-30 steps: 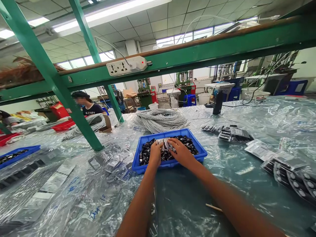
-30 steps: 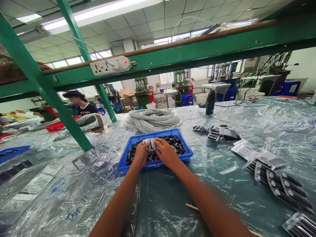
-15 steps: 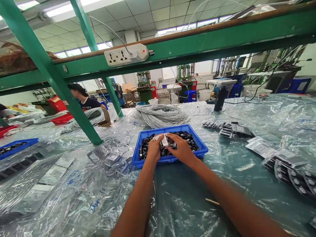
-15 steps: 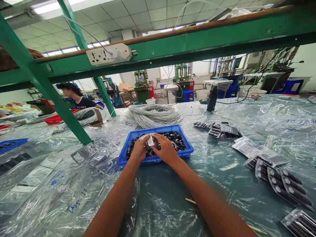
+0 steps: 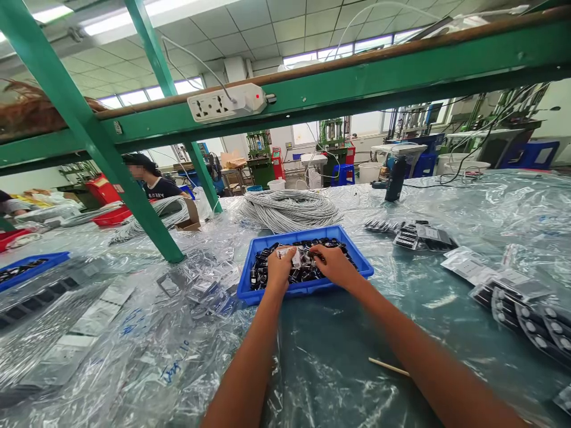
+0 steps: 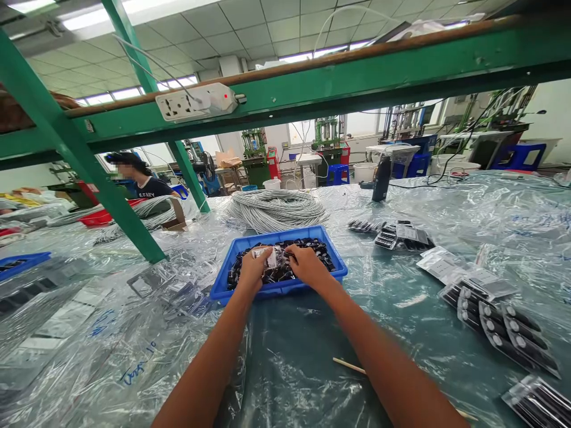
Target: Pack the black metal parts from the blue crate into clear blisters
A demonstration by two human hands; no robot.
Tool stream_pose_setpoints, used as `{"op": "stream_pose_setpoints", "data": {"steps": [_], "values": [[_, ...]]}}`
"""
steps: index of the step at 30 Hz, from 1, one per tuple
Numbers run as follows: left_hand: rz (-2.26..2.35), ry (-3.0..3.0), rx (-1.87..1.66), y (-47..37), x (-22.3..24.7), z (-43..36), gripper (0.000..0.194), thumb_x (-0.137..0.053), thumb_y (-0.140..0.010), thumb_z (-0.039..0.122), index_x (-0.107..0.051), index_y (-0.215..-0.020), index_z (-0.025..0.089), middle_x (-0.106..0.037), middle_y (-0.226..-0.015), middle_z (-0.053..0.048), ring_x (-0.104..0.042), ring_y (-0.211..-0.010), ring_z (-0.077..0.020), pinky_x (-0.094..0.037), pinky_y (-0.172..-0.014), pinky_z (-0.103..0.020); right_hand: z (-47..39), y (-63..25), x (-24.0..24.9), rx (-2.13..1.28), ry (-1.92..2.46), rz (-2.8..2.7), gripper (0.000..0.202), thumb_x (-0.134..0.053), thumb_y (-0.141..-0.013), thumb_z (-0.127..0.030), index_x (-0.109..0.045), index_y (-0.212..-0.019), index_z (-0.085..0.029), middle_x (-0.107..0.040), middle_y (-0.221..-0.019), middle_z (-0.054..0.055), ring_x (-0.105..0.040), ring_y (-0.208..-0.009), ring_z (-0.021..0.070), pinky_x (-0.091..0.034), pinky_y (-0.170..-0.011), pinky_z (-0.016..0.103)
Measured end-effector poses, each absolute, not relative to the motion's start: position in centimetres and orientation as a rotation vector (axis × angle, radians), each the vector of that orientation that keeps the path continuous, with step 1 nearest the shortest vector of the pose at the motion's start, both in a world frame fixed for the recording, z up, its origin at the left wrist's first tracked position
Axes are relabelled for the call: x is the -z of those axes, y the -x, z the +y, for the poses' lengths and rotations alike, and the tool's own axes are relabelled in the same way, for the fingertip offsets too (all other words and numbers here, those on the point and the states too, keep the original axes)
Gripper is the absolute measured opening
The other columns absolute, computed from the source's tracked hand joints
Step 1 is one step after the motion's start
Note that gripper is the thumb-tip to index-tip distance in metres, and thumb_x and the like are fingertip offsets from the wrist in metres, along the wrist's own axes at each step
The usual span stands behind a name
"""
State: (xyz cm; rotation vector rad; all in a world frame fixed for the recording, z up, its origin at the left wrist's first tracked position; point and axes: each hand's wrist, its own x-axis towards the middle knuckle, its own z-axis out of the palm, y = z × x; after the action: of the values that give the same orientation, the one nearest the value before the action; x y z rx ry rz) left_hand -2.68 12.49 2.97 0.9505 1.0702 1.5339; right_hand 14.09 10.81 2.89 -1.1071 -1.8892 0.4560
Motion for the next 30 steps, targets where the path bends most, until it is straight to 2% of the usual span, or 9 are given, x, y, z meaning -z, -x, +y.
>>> {"op": "stream_pose_setpoints", "data": {"steps": [2, 4, 7, 12, 18, 24, 27, 30], "values": [[1.11, -0.921, -1.568, 3.2, -2.7, 12.9, 0.042, -0.088, -0.051, 0.041, -0.066, -0.075, 0.015, -0.063, -0.063, 0.002, -0.057, -0.057, -0.0125, -0.044, -0.059, -0.025, 10.8, -14.3, -3.0, -0.305, 1.15, -2.008, 0.03, -0.052, -0.085, -0.005, -0.068, -0.109, -0.013, -0.074, -0.103, 0.013, -0.071, -0.099, 0.0271, -0.056, -0.092, 0.045], [1.117, -0.918, -1.554, 3.5, -2.6, 13.1, 0.041, -0.086, -0.055, 0.044, -0.064, -0.074, 0.015, -0.063, -0.063, 0.001, -0.058, -0.058, -0.0136, -0.045, -0.06, -0.026, 10.6, -14.0, -2.9, -0.181, 1.141, -2.033, 0.032, -0.051, -0.085, -0.004, -0.067, -0.111, -0.013, -0.069, -0.117, 0.017, -0.066, -0.111, 0.0293, -0.053, -0.097, 0.048], [1.067, -0.962, -1.492, 3.3, -2.8, 12.9, 0.042, -0.084, -0.058, 0.049, -0.063, -0.07, 0.014, -0.062, -0.062, 0.0, -0.057, -0.059, -0.0142, -0.044, -0.06, -0.027, 10.1, -12.7, -2.5, -0.05, 1.033, -1.994, 0.032, -0.051, -0.088, -0.009, -0.065, -0.116, -0.015, -0.061, -0.128, 0.017, -0.058, -0.122, 0.0299, -0.048, -0.104, 0.05], [0.935, -1.038, -1.432, 2.6, -3.4, 12.1, 0.042, -0.086, -0.057, 0.047, -0.065, -0.072, 0.014, -0.061, -0.066, 0.001, -0.054, -0.063, -0.0121, -0.041, -0.061, -0.024, 9.6, -10.6, -1.5, -0.096, 0.985, -1.94, 0.036, -0.058, -0.089, -0.018, -0.06, -0.124, -0.017, -0.06, -0.126, 0.016, -0.057, -0.12, 0.0303, -0.048, -0.105, 0.051], [0.812, -1.035, -1.334, 3.2, -4.0, 11.5, 0.045, -0.09, -0.05, 0.045, -0.069, -0.073, 0.013, -0.063, -0.069, -0.002, -0.053, -0.064, -0.0123, -0.041, -0.062, -0.024, 9.4, -10.3, -1.3, -0.074, 0.997, -1.814, 0.022, -0.058, -0.085, -0.014, -0.064, -0.106, -0.02, -0.065, -0.109, 0.012, -0.064, -0.106, 0.0298, -0.054, -0.094, 0.047], [0.817, -1.009, -1.365, 3.0, -4.0, 11.4, 0.045, -0.091, -0.044, 0.044, -0.065, -0.066, 0.015, -0.059, -0.063, 0.001, -0.051, -0.06, -0.0108, -0.041, -0.062, -0.025, 9.1, -10.1, -1.4, -0.041, 0.941, -1.804, 0.026, -0.056, -0.081, -0.013, -0.06, -0.106, -0.017, -0.067, -0.102, 0.013, -0.066, -0.094, 0.0279, -0.056, -0.085, 0.043], [0.857, -1.037, -1.375, 2.9, -3.9, 11.2, 0.045, -0.091, -0.044, 0.044, -0.064, -0.065, 0.015, -0.058, -0.06, 0.002, -0.05, -0.058, -0.0102, -0.039, -0.059, -0.024, 9.1, -10.0, -0.8, -0.122, 0.971, -1.779, 0.022, -0.061, -0.082, -0.019, -0.059, -0.104, -0.018, -0.067, -0.1, 0.013, -0.067, -0.091, 0.0289, -0.056, -0.081, 0.044], [0.899, -1.075, -1.358, 2.9, -3.8, 11.1, 0.045, -0.092, -0.043, 0.044, -0.067, -0.066, 0.014, -0.059, -0.06, 0.001, -0.049, -0.057, -0.01, -0.037, -0.057, -0.024, 9.3, -10.3, -0.5, -0.316, 1.009, -1.752, 0.016, -0.067, -0.08, -0.022, -0.057, -0.092, -0.019, -0.068, -0.089, 0.009, -0.069, -0.081, 0.0267, -0.058, -0.074, 0.042]]}}
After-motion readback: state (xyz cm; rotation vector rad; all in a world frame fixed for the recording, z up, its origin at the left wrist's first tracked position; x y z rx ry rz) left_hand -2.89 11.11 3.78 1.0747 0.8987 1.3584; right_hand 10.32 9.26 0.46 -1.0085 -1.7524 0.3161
